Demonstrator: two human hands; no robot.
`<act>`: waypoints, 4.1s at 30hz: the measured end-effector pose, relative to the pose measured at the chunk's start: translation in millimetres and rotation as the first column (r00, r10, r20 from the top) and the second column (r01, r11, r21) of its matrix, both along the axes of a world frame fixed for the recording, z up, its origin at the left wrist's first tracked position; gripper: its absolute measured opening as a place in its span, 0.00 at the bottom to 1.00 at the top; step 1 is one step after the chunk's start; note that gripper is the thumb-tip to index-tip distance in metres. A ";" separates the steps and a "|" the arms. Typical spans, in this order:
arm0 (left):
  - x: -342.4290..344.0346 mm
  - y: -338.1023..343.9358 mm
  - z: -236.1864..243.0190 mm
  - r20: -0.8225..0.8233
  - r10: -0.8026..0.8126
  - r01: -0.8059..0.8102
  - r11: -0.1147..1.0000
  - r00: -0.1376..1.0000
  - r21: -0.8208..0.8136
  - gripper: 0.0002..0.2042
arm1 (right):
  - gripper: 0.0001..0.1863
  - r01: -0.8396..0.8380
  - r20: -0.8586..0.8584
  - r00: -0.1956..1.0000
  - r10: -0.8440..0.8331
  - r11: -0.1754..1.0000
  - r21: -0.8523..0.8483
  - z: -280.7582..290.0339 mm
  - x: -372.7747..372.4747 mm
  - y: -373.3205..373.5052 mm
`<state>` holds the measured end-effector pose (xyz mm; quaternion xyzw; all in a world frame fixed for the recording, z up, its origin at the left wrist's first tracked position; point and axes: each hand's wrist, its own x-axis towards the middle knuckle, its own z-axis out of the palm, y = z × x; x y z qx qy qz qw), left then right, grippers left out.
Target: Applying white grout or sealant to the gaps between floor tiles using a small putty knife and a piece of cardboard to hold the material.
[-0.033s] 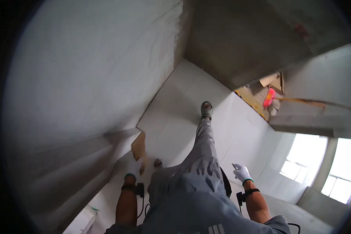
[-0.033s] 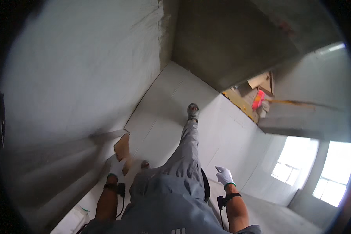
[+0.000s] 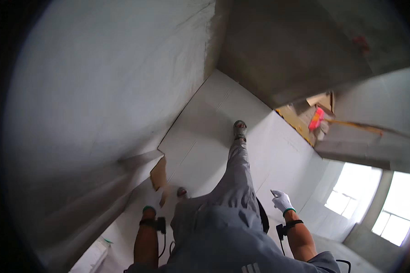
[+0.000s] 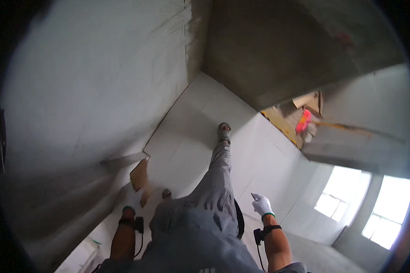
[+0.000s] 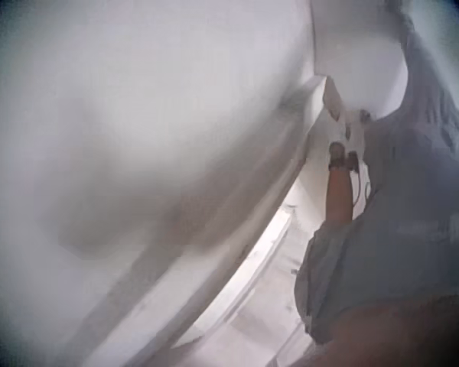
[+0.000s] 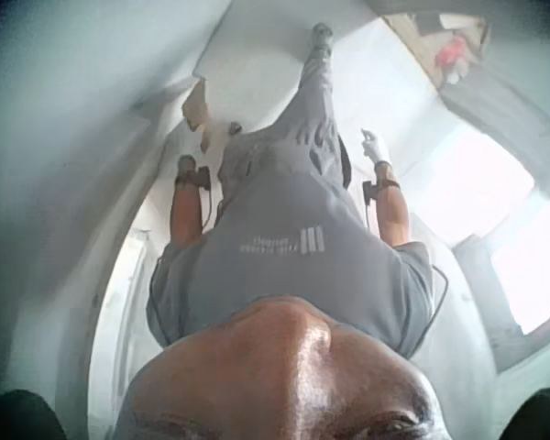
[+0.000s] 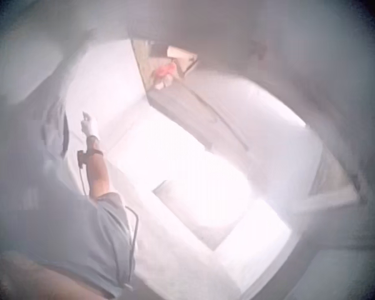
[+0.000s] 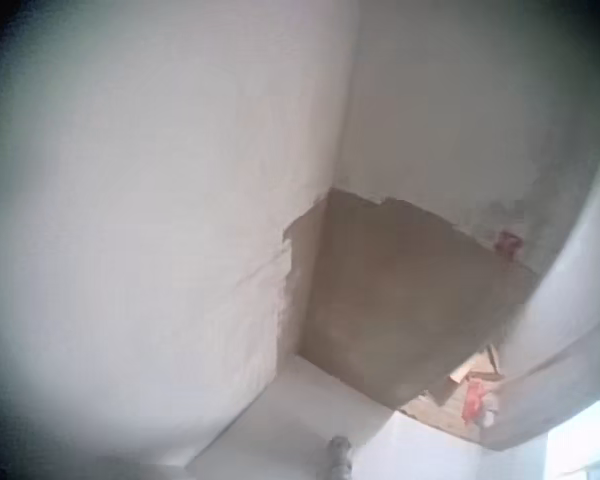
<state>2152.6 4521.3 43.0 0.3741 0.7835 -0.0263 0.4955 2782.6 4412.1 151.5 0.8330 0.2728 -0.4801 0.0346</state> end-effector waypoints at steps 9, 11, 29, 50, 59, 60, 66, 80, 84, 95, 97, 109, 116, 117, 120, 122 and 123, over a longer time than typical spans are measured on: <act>127.6 200.2 -27.7 -0.144 -0.033 0.079 0.941 0.989 0.328 0.22 | 0.32 -0.551 0.002 0.827 0.563 0.808 0.212 -227.4 167.6 379.2; 170.6 259.2 -59.4 -0.126 -0.026 0.063 0.952 0.992 0.300 0.20 | 0.30 -0.692 0.064 0.713 0.699 0.685 0.229 -268.1 169.5 450.2; 345.3 362.4 -520.6 0.779 0.596 -0.867 0.476 0.194 -0.149 0.31 | 0.22 -0.715 0.313 0.373 0.874 0.055 0.697 -665.3 -35.3 798.3; 367.1 325.7 -528.7 0.793 0.609 -0.934 0.285 0.004 -0.214 0.31 | 0.25 -0.836 0.388 0.271 0.881 0.015 0.548 -710.7 -62.0 829.1; 365.0 324.3 -529.8 0.803 0.596 -0.935 0.281 -0.008 -0.218 0.31 | 0.23 -0.826 0.385 0.319 0.866 0.054 0.561 -702.5 -68.3 823.8; 364.9 325.0 -529.9 0.802 0.597 -0.932 0.286 -0.008 -0.223 0.31 | 0.23 -0.824 0.397 0.310 0.864 0.036 0.566 -703.3 -66.9 825.4; 366.0 325.5 -531.0 0.798 0.603 -0.935 0.283 0.000 -0.214 0.31 | 0.23 -0.837 0.448 0.278 0.850 -0.014 0.547 -706.3 -64.5 824.2; 363.2 324.0 -546.1 0.804 0.594 -0.923 0.327 0.032 -0.205 0.31 | 0.23 -0.907 0.516 0.219 0.828 -0.021 0.420 -700.7 -69.7 809.0; 367.3 326.0 -547.4 0.820 0.572 -0.925 0.321 0.017 -0.205 0.33 | 0.22 -0.876 0.536 0.229 0.813 -0.068 0.477 -714.2 -59.2 814.8; 364.5 335.2 -547.8 0.824 0.564 -0.911 0.367 0.058 -0.187 0.33 | 0.22 -0.916 0.527 0.181 0.830 -0.054 0.398 -700.4 -55.6 805.9; 363.2 339.1 -547.7 0.822 0.568 -0.899 0.377 0.034 -0.224 0.33 | 0.22 -0.880 0.525 0.216 0.823 -0.068 0.470 -707.0 -48.1 803.3; 362.8 374.2 -559.7 0.758 0.649 -0.893 0.375 0.063 -0.248 0.34 | 0.22 -0.921 0.329 0.245 0.912 0.112 0.374 -732.4 -27.8 787.7; 368.1 393.1 -576.3 0.743 0.666 -0.906 0.352 0.066 -0.234 0.36 | 0.23 -0.937 0.256 0.240 0.936 0.155 0.313 -746.2 -11.6 777.4; 369.7 396.9 -577.9 0.742 0.665 -0.909 0.356 0.086 -0.215 0.36 | 0.22 -0.925 0.265 0.246 0.932 0.144 0.352 -752.9 -3.3 775.6; 371.4 404.5 -584.4 0.749 0.657 -0.895 0.380 0.082 -0.235 0.36 | 0.23 -0.907 0.276 0.252 0.928 0.126 0.402 -770.5 16.7 769.6; 372.3 412.0 -584.6 0.755 0.651 -0.892 0.384 0.077 -0.239 0.35 | 0.23 -0.903 0.275 0.251 0.928 0.122 0.413 -776.1 24.8 765.2; 372.5 414.2 -585.5 0.764 0.641 -0.890 0.388 0.074 -0.240 0.35 | 0.23 -0.912 0.270 0.236 0.934 0.117 0.392 -776.1 26.5 762.5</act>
